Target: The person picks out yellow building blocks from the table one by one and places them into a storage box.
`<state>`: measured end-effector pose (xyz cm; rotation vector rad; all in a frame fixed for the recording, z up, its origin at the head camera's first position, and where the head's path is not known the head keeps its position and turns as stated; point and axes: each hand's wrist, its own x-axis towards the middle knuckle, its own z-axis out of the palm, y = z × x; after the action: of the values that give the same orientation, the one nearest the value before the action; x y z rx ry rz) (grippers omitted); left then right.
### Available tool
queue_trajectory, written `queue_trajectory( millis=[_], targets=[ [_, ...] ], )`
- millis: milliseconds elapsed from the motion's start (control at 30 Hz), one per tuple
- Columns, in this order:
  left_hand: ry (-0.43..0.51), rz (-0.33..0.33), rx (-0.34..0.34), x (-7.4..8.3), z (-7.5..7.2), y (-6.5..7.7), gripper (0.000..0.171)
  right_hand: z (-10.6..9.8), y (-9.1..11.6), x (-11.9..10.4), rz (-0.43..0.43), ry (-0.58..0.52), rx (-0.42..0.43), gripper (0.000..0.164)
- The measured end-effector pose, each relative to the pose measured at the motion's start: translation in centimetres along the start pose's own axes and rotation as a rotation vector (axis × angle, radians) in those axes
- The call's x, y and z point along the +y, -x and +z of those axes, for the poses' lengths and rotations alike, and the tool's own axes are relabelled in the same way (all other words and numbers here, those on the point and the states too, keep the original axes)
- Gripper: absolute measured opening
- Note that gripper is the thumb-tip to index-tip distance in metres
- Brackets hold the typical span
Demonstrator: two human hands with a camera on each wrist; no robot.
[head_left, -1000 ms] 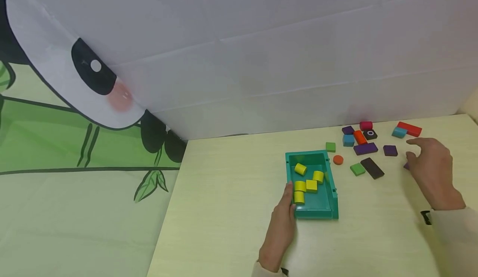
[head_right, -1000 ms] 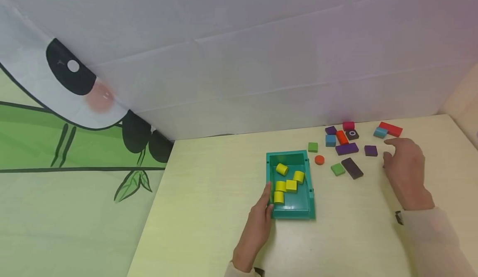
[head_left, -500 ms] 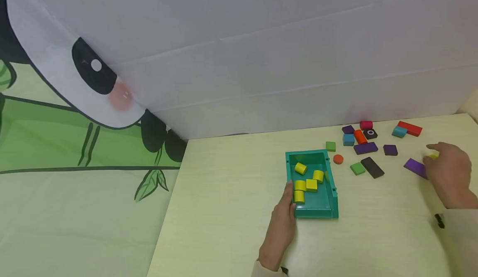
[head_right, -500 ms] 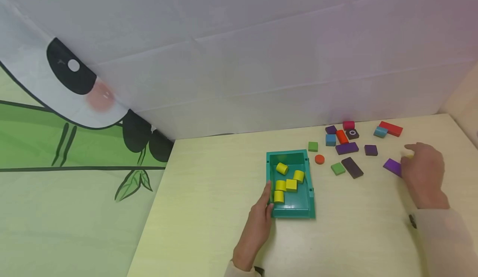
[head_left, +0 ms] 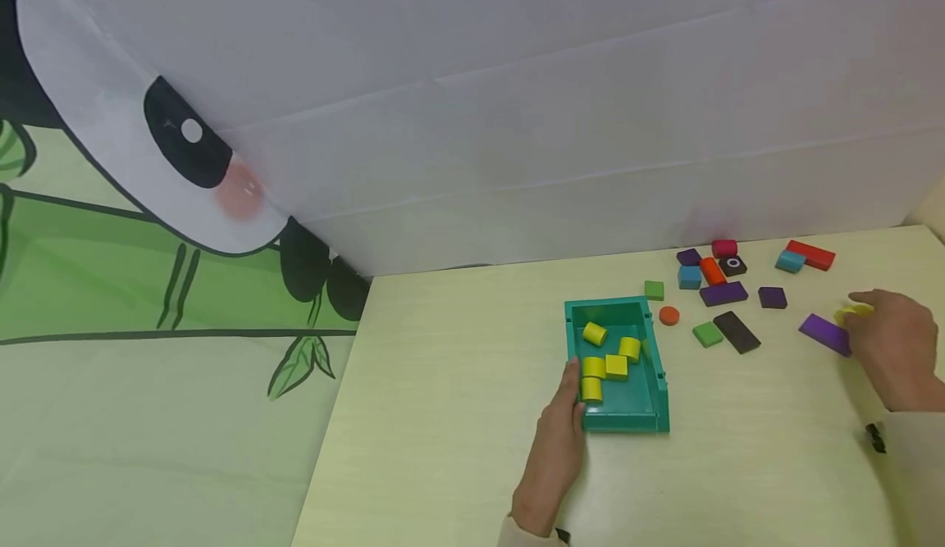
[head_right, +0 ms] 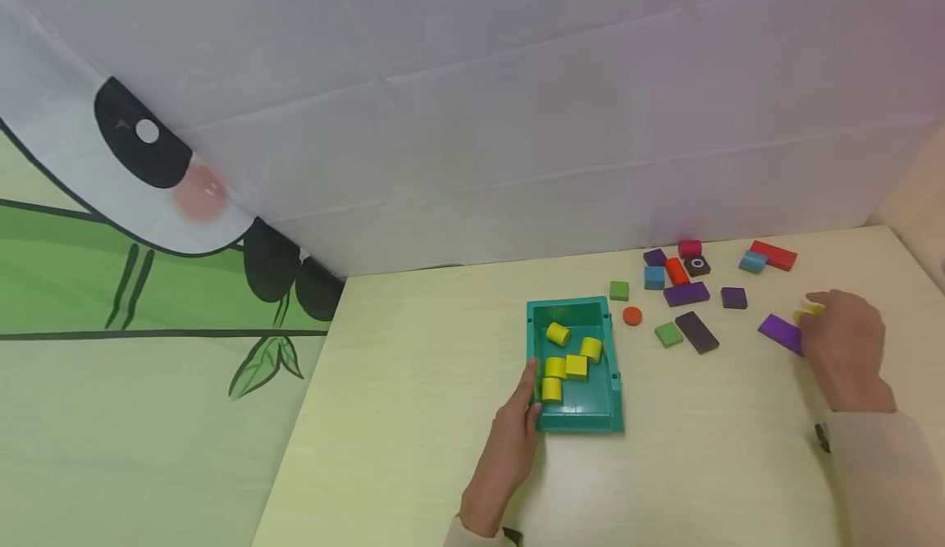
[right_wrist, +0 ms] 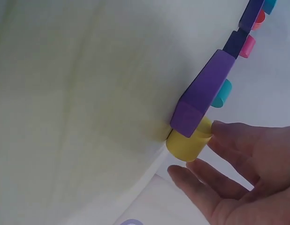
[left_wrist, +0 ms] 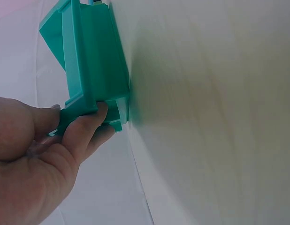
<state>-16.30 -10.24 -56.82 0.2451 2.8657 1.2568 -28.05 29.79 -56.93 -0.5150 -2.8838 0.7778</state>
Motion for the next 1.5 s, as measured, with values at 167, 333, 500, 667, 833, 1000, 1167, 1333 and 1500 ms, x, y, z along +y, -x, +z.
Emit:
queue_trajectory(
  millis=[167,333,500,667,833,1000,1167,1333,1500],
  targets=[
    [-0.001,-0.011,-0.005,-0.1,0.0,0.0,0.061,-0.2,0.1,0.0,-0.028,0.003,-0.013,0.027],
    [0.001,-0.02,-0.01,0.0,-0.1,0.1,0.061,-0.2,0.2,0.1,-0.04,0.001,-0.022,0.025],
    [0.002,-0.009,-0.003,0.1,-0.1,0.1,0.061,-0.2,0.3,0.1,0.0,-0.001,-0.027,0.025],
    [0.0,-0.009,-0.006,0.1,-0.1,0.1,0.061,-0.3,0.4,-0.2,0.025,-0.006,-0.02,0.025],
    [0.002,-0.012,-0.006,0.1,-0.1,0.1,0.062,-0.7,0.7,-0.9,-0.009,-0.014,-0.001,0.024],
    [0.005,-0.016,-0.007,0.1,0.0,0.1,0.062,-1.0,1.2,-1.9,-0.055,-0.033,-0.001,0.025],
    [0.007,-0.013,-0.008,0.1,0.0,0.0,0.062,-1.4,1.8,-3.0,-0.184,-0.068,0.048,0.023],
    [0.006,-0.01,-0.006,0.2,-0.1,-0.2,0.062,-1.5,2.7,-4.8,-0.291,-0.11,0.087,0.02],
    [-0.001,-0.007,-0.008,0.2,-0.1,-0.1,0.062,-1.2,3.6,-6.8,-0.316,-0.151,0.038,0.022]
  ],
)
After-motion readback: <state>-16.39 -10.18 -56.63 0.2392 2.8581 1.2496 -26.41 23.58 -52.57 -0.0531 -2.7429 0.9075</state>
